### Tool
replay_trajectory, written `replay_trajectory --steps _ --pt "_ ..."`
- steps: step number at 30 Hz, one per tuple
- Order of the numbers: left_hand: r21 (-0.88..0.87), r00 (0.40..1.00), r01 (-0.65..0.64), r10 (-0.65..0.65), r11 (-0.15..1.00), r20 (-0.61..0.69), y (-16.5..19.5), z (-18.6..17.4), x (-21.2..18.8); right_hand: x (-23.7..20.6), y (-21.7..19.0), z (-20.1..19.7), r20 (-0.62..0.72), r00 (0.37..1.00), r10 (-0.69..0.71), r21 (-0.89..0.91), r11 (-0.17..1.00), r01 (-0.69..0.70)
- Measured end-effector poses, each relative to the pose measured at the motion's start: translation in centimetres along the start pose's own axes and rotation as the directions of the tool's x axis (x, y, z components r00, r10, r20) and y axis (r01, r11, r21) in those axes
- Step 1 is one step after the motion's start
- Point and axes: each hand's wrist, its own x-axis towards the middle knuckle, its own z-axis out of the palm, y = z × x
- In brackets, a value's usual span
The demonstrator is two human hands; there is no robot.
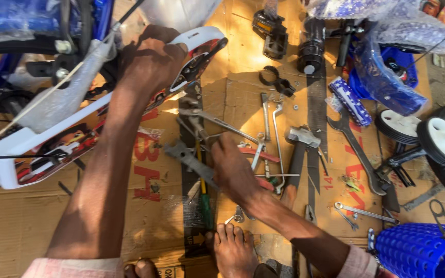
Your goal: The person assembles a small children's bicycle lying on cardboard on the ground. They work on the crank and chain area by hand, fit a white chain guard plate with cartoon graphics onto the frame, and use a screwdriver to tighten fasteners while holding the plate in place.
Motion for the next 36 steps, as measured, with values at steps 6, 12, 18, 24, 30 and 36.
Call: replay_trajectory --steps 6,12,18,24,30,36 --pt "-0.129 0.979 0.197 -0.188 0.972 0.073 1.2 -1.2 -0.4 -0.5 6.9 -2.5 -0.08 0.921 0.382 0.008 0.924 -0.383" --pt "-0.072 0.965 0.259 -0.255 0.963 0.061 3.1 -1.2 -1.2 -4.4 19.6 -11.3 -0.361 0.763 0.536 -0.362 0.674 -0.645" --pt "-0.101 0.966 0.247 -0.237 0.964 0.104 3.3 -1.5 -0.2 -5.1 24.1 -10.9 -0.249 0.822 0.512 -0.364 0.738 -0.569" --pt "-0.136 0.967 0.23 -0.21 0.964 0.146 2.8 -2.4 0.9 -1.3 17.4 -12.1 -0.301 0.799 0.521 -0.08 0.821 -0.565" --pt "-0.17 0.959 0.242 -0.208 0.955 0.192 2.6 -2.6 1.7 8.2 7.4 -13.2 -0.162 0.909 0.383 0.404 0.866 -0.293" --pt "-0.187 0.94 0.281 -0.232 0.941 0.248 2.9 -3.0 2.0 18.1 1.4 -12.6 -0.072 0.993 -0.094 0.459 0.881 0.117"
